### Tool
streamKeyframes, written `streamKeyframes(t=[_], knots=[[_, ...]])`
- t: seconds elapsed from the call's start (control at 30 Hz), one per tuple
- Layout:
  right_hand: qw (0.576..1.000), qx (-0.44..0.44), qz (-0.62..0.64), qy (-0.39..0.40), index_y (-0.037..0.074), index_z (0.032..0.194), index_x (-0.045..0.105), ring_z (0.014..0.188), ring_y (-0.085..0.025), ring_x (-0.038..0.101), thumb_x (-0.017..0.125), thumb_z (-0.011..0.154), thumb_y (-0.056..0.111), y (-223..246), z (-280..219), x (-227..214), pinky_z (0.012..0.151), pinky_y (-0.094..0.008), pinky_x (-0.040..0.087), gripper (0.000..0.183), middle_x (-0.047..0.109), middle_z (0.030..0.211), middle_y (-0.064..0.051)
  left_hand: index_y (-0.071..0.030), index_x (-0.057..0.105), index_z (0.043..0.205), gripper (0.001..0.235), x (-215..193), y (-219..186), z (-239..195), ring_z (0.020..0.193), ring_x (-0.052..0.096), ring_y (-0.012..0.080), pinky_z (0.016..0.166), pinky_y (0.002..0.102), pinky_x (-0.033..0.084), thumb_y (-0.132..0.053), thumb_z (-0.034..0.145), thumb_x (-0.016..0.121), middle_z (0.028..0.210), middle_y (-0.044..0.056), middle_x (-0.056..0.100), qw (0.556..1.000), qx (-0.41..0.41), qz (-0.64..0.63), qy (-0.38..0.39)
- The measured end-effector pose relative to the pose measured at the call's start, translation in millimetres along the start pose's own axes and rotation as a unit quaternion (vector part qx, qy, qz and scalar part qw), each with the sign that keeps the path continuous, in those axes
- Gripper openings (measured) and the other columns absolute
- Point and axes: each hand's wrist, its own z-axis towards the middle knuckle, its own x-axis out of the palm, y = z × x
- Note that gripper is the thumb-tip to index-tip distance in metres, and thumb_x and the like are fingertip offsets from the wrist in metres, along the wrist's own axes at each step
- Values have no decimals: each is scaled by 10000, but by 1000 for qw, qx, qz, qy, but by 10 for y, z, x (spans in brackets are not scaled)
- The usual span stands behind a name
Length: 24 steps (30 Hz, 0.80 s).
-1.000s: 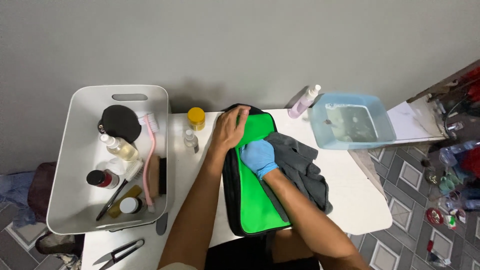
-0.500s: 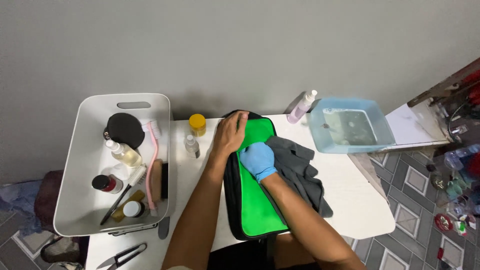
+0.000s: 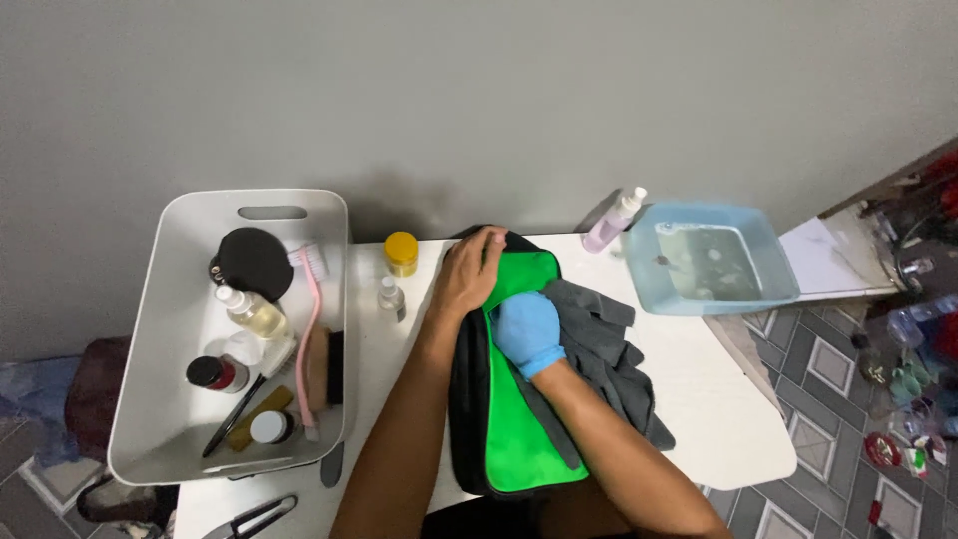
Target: The person cleans a green and black bag on a white table. They use a toothbrush and a cloth to scrub and wipe the bag's surface, dipping the toothbrush into a container of water and applying a spray bottle to the bag during the process.
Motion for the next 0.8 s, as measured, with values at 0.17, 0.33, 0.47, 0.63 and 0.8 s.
streamKeyframes(t=[0.17,0.33,0.47,0.63,0.8], knots=[[988,-8,123,92,105,794,692,823,-392,710,669,821,243,103,-12,-391,693,-513,563,142,694,735,-150,-84,663,1187,374,-53,-9,-8,1036,697,422,930,540,531,-311,1102,378,1006,200,741,999,-29,-14,3],[966,-7,192,173,36,849,681,920,-477,681,590,869,219,-4,83,-426,728,-573,549,206,704,835,-244,-95,657,1203,388,-37,-10,24,1046,690,433,918,549,531,-301,1108,343,1008,208,741,1000,-21,-18,14],[976,12,143,166,25,754,688,852,-463,696,556,889,260,68,99,-498,708,-574,556,302,700,776,-239,-78,680,1151,372,-13,-115,35,941,707,423,846,535,564,-282,1114,370,956,202,730,1000,2,18,-1],[982,101,127,102,28,678,683,725,-413,726,551,863,285,169,34,-482,646,-519,584,343,698,675,-194,-91,688,1073,310,-26,-184,21,874,709,403,780,519,568,-312,1083,471,879,172,698,995,30,92,-12],[972,137,182,47,39,832,708,800,-459,717,593,848,218,134,-1,-361,667,-574,580,213,700,747,-232,-83,689,1063,320,-10,-152,28,856,694,429,752,533,556,-291,1095,448,854,174,668,996,26,86,-6]])
